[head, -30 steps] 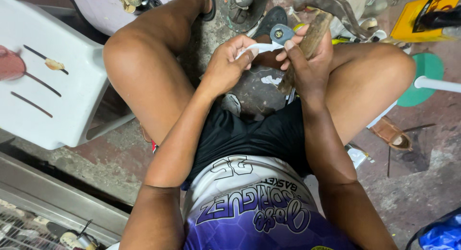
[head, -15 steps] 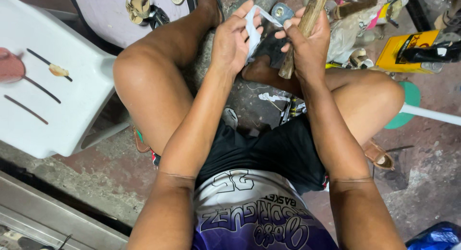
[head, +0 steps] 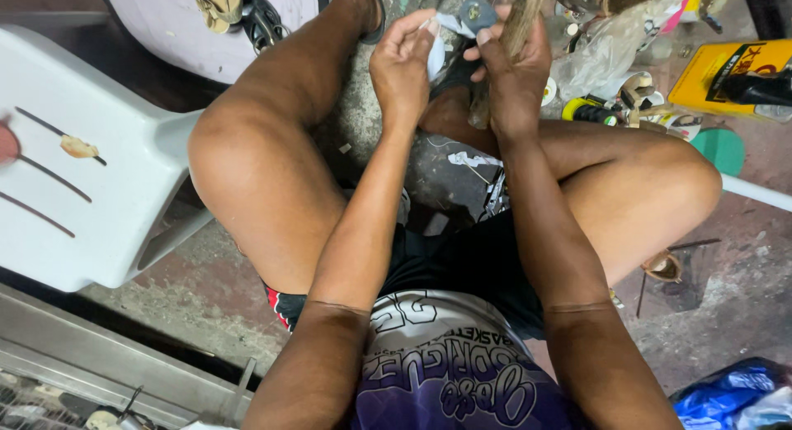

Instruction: The person sits and uses a hammer and chisel to shape a small shoe part. They then apply glue from a bottle to the part and continue to adjust it with their hands.

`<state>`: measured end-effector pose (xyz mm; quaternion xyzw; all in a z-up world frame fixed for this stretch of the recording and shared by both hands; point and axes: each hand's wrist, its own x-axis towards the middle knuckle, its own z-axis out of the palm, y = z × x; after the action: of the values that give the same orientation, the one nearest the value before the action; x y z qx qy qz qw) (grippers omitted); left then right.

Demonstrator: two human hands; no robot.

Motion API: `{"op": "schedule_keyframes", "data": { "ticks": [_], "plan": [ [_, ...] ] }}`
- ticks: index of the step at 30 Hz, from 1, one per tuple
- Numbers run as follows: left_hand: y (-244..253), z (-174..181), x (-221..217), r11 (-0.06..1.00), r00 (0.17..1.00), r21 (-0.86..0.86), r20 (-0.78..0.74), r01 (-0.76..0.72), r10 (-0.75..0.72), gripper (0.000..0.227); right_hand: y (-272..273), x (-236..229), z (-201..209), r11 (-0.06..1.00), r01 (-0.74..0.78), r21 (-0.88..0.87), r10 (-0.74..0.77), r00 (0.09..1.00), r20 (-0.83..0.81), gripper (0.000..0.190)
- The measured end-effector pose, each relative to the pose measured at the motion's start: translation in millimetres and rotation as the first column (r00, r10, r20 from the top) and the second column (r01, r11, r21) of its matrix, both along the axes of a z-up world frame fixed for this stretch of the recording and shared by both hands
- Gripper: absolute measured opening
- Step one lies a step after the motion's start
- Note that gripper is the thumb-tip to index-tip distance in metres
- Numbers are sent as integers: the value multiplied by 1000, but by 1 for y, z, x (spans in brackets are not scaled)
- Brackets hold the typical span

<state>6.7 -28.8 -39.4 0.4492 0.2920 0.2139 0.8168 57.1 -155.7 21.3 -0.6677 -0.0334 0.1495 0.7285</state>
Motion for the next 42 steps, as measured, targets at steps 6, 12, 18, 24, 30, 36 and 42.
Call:
{"op": "schedule_keyframes", "data": {
  "ticks": [6, 12, 18, 24, 30, 36, 42],
  "plan": [
    [5, 44, 12, 857, 966, 515, -231, 22, 114, 16, 1, 3, 6, 998, -9, -65, 8, 1000, -17, 32],
    [-7, 40, 19, 949, 969, 314, -232, -10, 87, 10, -6, -5, 4, 995, -43, -85, 51, 995, 91, 25],
    [6, 27, 18, 989, 989, 52, -30, -141, 142, 15, -2, 1, -2, 996, 29, -84, -25, 998, 52, 25],
    [21, 27, 5, 1000, 995, 22, -94, -20, 22, 12, 1, -2, -7, 1000, 18, 26, -17, 1000, -26, 14],
    [16, 15, 13, 992, 996, 117, -81, 39, -29, 10, 4, 4, -3, 1000, 0, 20, 0, 1000, -1, 13],
    [14, 10, 9, 996, 998, 70, 13, 56, -57, 8, 15, 4, -31, 960, 98, -264, -75, 993, 93, 15],
    [12, 18, 10, 972, 998, 231, -48, 47, -37, 11, 21, 11, -50, 885, 219, -411, -61, 929, 364, 16]
  ]
}}
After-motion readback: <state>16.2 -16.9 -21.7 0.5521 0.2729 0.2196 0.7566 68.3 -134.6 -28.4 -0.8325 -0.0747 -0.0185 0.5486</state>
